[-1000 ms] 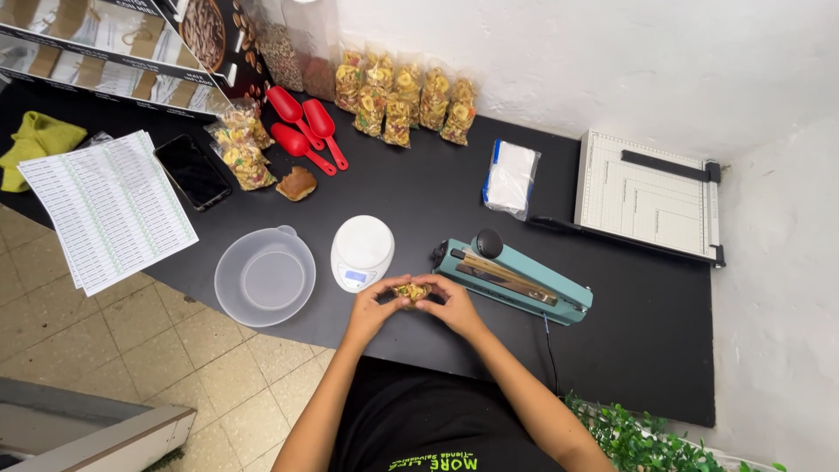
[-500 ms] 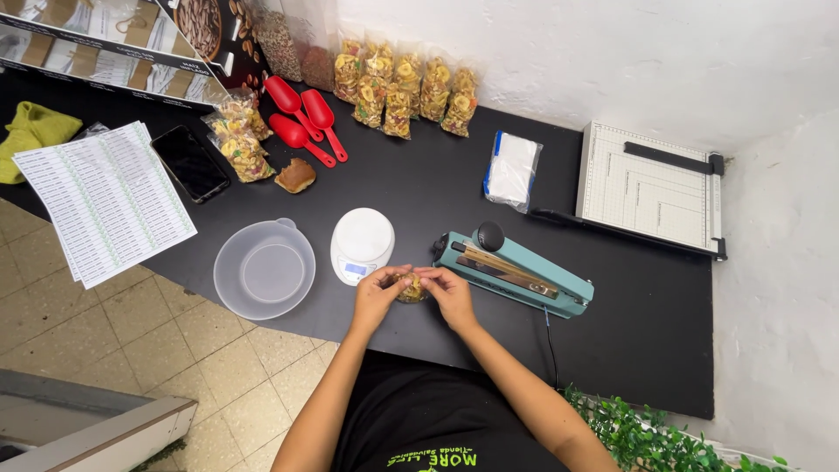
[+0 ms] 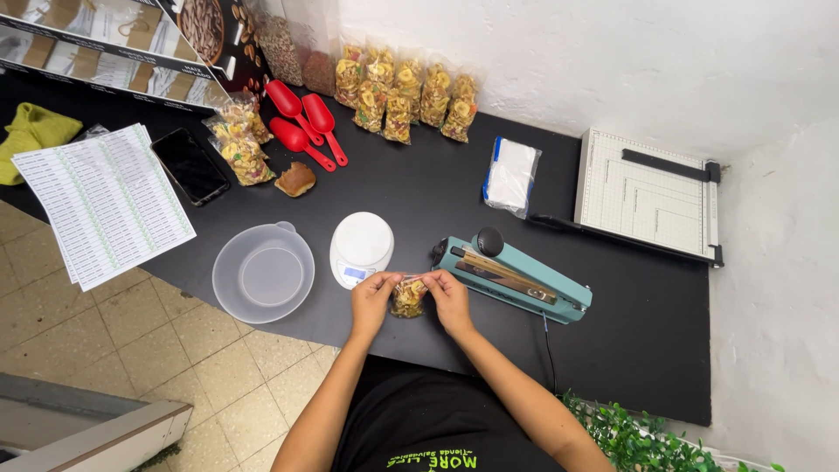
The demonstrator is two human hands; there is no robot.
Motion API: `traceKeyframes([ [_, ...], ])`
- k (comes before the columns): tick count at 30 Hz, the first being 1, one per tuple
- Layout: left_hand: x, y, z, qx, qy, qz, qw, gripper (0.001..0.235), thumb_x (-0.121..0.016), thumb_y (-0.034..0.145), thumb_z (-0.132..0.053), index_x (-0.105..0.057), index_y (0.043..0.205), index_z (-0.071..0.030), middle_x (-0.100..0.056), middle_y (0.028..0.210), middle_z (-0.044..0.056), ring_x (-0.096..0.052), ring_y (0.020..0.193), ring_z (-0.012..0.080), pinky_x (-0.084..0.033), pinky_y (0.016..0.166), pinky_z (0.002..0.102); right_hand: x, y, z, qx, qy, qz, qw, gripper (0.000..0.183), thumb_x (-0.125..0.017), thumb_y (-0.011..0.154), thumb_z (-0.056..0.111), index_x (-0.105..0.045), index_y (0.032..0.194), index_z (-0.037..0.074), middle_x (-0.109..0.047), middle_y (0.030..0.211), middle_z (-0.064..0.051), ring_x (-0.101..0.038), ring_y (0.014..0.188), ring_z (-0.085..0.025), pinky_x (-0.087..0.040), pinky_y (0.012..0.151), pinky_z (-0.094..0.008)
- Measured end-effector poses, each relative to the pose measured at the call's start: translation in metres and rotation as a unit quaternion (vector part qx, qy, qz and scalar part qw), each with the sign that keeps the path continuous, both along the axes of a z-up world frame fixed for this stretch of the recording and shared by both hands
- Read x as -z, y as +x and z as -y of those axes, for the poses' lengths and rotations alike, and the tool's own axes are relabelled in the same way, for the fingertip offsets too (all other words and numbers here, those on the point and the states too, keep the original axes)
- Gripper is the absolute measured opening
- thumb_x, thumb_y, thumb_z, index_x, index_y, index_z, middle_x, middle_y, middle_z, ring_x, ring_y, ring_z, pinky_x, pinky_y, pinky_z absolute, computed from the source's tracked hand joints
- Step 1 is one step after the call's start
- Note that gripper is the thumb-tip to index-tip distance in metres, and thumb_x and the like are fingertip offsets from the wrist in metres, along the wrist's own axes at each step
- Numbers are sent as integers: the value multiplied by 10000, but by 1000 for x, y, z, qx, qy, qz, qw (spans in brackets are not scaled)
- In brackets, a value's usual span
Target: Folding the tops of small plastic bags filled with nut mix and sealing them using an impulse heat sealer.
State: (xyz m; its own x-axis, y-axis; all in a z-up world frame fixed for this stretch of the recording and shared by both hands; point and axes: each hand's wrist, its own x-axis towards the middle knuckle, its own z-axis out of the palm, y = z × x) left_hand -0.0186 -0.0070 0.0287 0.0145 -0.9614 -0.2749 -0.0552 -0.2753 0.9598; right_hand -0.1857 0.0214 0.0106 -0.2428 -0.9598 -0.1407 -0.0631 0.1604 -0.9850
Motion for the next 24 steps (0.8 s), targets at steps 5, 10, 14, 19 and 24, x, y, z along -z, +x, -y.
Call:
traceKeyframes([
  [5,20,-2,-1,-44,12,-7,999,104,-781,906,-205,-834,891,-118,-771,729,70,-655,767,104,-545,728,316,1,9,1,8,14,3,1000,135,-666,997,136,-780,957,76,-790,818,-83,-663,790,-83,-586,738,-275],
  [10,30,-2,2,-68,25,-27,997,89,-785,889,-167,-826,870,-91,-751,701,48,-611,739,94,-523,696,295,12,9,3,26,37,32,998,139,-660,994,122,-772,965,45,-783,807,-86,-668,751,-86,-603,732,-262],
  [14,33,2,3,-81,39,-31,995,78,-801,868,-158,-817,879,-82,-777,757,66,-648,743,120,-522,711,297,16,11,3,23,51,8,998,157,-645,1003,121,-774,961,42,-788,814,-112,-699,756,-113,-626,730,-291],
  [19,29,12,9,-22,26,-59,998,205,-785,878,-110,-630,997,-46,-786,949,123,-664,855,170,-531,835,347,18,9,4,15,59,-20,998,150,-650,996,116,-780,958,50,-791,821,-129,-718,755,-130,-634,712,-312],
  [24,-7,27,43,246,-159,86,952,174,-717,801,78,-694,762,-91,-778,1019,68,-732,1003,294,-564,881,390,23,9,4,15,80,20,996,161,-640,1000,110,-776,946,43,-782,820,-124,-701,750,-126,-634,722,-299],
])
